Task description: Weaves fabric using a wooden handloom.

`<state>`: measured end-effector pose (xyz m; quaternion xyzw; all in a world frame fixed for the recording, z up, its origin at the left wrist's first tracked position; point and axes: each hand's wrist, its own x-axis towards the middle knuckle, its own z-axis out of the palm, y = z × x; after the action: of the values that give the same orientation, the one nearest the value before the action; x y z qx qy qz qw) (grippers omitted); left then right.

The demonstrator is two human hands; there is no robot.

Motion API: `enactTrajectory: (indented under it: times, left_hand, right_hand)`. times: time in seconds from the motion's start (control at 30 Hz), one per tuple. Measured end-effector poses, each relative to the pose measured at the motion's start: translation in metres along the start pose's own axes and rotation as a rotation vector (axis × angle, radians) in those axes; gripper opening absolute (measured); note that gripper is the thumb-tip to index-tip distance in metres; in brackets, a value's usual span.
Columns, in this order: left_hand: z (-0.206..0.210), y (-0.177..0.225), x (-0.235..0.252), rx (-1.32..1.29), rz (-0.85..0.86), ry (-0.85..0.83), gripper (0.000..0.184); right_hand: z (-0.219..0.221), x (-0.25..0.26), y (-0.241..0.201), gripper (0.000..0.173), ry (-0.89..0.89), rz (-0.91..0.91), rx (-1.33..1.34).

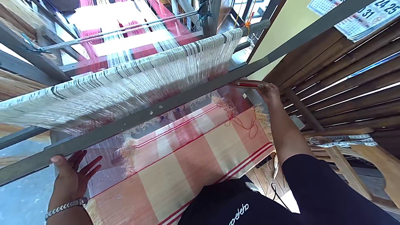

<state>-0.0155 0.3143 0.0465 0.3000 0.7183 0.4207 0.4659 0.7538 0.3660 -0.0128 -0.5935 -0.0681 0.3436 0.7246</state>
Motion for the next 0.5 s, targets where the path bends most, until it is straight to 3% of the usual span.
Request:
enactTrajectory:
  times: [0.07,0.13,0.23,0.27,0.5]
  left_hand:
    - [0.001,0.003,-0.003,-0.004,0.004,0.007,0.085]
    - [0.001,0.005,-0.004,0.0,0.014,-0.004,0.084]
    - [0.008,0.01,-0.013,-0.029,0.016,0.022,0.082]
    - [0.007,0.007,-0.011,-0.05,0.014,0.029,0.081]
    - [-0.001,-0.004,0.007,-0.114,0.044,0.009,0.083]
  right_hand:
    - [0.019,-0.013,0.006,0.05,-0.039,0.041,-0.049]
    - [0.038,-0.034,0.011,0.05,-0.151,0.082,-0.146]
    - [0.056,-0.071,0.002,0.054,-0.651,0.205,-0.577]
    - [0.058,-0.075,-0.001,0.056,-0.739,0.229,-0.672]
    - [0.034,-0.07,0.004,0.056,-0.632,0.198,-0.779]
